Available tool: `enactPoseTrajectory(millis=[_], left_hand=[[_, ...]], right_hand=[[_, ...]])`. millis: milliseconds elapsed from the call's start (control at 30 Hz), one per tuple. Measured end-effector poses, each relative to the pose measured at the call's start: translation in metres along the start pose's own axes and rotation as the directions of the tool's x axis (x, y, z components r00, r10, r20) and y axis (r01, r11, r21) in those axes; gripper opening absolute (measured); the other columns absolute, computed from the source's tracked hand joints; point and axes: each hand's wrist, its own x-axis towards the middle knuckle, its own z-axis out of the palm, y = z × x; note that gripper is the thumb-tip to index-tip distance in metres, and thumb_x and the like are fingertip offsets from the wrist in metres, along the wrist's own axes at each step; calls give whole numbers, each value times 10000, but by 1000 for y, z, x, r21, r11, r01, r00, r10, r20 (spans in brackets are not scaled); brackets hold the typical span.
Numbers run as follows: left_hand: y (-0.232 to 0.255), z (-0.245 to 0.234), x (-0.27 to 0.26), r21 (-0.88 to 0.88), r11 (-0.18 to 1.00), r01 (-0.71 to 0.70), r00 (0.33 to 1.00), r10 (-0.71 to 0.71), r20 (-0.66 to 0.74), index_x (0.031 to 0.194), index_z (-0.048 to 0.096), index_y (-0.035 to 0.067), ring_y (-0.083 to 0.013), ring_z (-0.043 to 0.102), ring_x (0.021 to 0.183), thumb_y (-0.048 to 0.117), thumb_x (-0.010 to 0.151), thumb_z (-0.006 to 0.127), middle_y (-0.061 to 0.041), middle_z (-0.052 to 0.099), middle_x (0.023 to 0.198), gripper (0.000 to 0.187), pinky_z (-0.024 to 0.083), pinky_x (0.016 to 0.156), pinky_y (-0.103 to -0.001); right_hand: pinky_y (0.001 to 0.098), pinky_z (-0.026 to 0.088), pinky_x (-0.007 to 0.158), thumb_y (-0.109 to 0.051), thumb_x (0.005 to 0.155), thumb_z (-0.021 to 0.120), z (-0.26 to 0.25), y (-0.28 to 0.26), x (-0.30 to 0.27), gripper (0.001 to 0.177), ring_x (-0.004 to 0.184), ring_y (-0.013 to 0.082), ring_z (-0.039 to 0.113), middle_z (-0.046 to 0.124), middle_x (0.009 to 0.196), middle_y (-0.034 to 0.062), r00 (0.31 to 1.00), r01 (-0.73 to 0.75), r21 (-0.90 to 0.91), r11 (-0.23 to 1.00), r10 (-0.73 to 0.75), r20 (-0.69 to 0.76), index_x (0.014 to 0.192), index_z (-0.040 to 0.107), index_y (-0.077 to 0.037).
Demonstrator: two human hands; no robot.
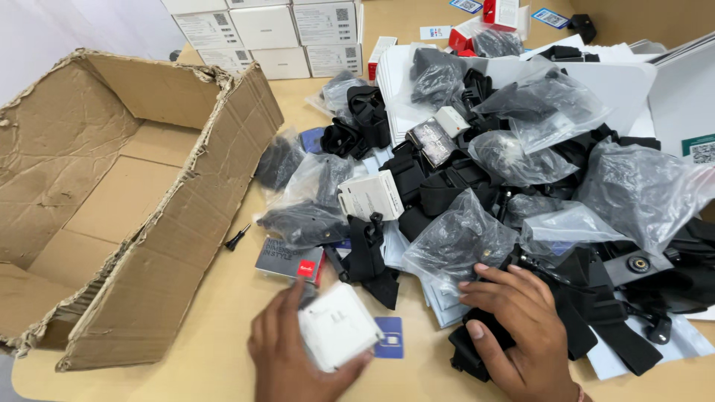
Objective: The person organizes boxes and electronic accessories on a table, moving small white boxes to the left side and sorting through various plastic-wrapped black straps and mounts by hand.
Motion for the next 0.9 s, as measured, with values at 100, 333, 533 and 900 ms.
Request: enactPoseTrajectory(millis=[100,333,533,900], left_hand=[[33,37,-20,-373,905,-207,970,239,41,1522,339,36,-444,456,1330,596,483,992,-229,466,1420,1349,353,1095,-623],[76,63,-14,-309,923,-229,942,290,168,1602,356,118,-453,377,1384,412,712,929,-260,374,1499,1098,304,1121,-592],[38,19,-6,-158,889,-430,899,438,16,1542,404,175,-438,322,1461,646,540,953,-195,393,1555,1236,233,1141,-598],[-33,-54,96,296,947,-124,959,38,281,1614,212,136,-436,125,1514,657,373,987,-251,232,1623,1553,192,1155,-580]], right_hand=[[466,397,1124,-119,819,711,4,-2,-1,124,1203,259,680,762,1037,43,999,7,-41,999,-9,-49,935,724,-79],[341,500,1057,-180,1015,666,-2,7,-12,100,1183,233,712,757,1102,46,948,-188,34,982,190,-253,1023,696,-84],[564,249,1156,-754,752,720,-9,2,-25,769,1364,348,492,554,1437,141,967,248,-117,962,-239,82,1273,651,-193],[666,129,1120,-537,755,793,16,-3,-37,551,1403,336,421,517,1479,94,958,230,-163,959,-193,214,1259,692,-341]])
